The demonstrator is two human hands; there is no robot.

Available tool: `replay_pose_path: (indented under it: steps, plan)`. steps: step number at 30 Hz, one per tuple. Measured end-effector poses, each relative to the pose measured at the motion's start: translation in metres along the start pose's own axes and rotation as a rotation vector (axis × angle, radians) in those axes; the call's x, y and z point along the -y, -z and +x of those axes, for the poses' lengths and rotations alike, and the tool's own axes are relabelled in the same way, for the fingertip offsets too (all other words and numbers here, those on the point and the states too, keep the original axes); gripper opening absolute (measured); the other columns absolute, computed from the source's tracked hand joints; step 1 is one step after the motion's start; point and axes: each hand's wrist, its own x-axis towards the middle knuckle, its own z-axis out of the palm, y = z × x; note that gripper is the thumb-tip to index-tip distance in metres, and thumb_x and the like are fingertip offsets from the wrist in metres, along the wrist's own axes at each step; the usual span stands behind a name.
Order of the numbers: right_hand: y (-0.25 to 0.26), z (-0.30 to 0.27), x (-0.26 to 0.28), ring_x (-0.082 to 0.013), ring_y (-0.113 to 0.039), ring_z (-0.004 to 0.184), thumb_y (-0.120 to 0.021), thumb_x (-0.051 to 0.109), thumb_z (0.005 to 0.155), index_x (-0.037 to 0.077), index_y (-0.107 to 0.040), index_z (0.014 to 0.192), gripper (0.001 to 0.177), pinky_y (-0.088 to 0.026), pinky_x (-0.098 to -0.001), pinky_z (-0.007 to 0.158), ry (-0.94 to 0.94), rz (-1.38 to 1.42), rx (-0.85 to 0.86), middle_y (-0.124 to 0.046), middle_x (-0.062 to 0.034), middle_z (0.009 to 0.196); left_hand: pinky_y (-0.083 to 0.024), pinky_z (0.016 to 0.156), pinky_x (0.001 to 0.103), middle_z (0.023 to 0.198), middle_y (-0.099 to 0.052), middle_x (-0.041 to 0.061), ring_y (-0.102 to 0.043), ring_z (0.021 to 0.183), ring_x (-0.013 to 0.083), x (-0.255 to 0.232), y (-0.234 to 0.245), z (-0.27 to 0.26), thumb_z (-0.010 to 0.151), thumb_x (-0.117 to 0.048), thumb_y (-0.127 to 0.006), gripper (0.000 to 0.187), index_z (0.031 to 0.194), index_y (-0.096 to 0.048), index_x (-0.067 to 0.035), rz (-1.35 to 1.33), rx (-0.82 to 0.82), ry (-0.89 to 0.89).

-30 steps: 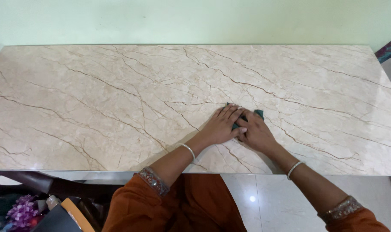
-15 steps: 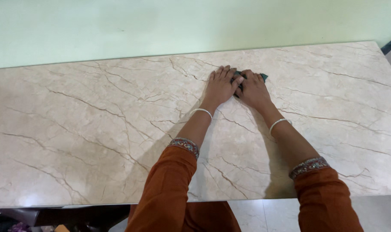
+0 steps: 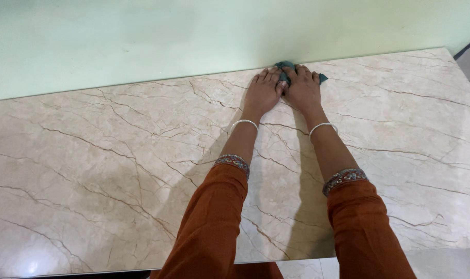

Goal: The person wipes a marble-patterned table surface with a green cloth. They then pick up a black folder and several yellow folders from a nearby chair, wiping each one individually with the cloth before placing them back on the chair.

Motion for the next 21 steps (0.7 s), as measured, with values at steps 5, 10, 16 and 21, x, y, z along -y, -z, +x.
replay_pose_path:
  steps: [5,10,16,21]
  plan:
    - [0.010,-0.018,-0.013,-0.0413,-0.041,0.143,-0.060,0.034,0.094,0.016,-0.047,0.151,0.061,-0.026,-0.0612,0.114,-0.086,-0.015,0.077,-0.048,-0.0231,0.152,-0.024,0.122,0.050,0.163,-0.038,0.006,-0.033,0.151,0.0292,-0.027,-0.002,-0.008,0.106,-0.047,-0.034,0.059,0.150,-0.045,-0.009,0.044,0.076,-0.005]
    - [0.042,-0.067,-0.029,-0.0426,-0.038,0.146,-0.060,0.036,0.094,0.015,-0.044,0.154,0.065,-0.025,-0.0614,0.116,-0.094,-0.029,0.127,-0.045,-0.0234,0.156,-0.022,0.124,0.050,0.166,-0.033,0.005,-0.029,0.152,0.0291,-0.072,0.010,-0.041,0.105,-0.051,-0.032,0.064,0.153,-0.041,-0.010,0.018,0.146,-0.053]
    - [0.097,-0.148,-0.017,-0.0442,-0.039,0.144,-0.061,0.039,0.092,0.012,-0.043,0.154,0.070,-0.026,-0.0609,0.116,-0.086,-0.078,0.140,-0.045,-0.0268,0.153,-0.017,0.121,0.052,0.164,-0.027,0.010,-0.025,0.150,0.0309,-0.121,0.032,-0.100,0.104,-0.057,-0.028,0.070,0.154,-0.034,-0.009,-0.046,0.194,-0.194]
    - [0.138,-0.224,0.028,-0.0429,-0.040,0.146,-0.060,0.041,0.093,0.013,-0.043,0.154,0.069,-0.028,-0.0586,0.119,-0.132,-0.097,0.123,-0.046,-0.0267,0.152,-0.020,0.126,0.048,0.167,-0.030,0.011,-0.025,0.156,0.0286,-0.142,0.074,-0.172,0.102,-0.062,-0.030,0.077,0.156,-0.037,-0.007,-0.064,0.249,-0.308]
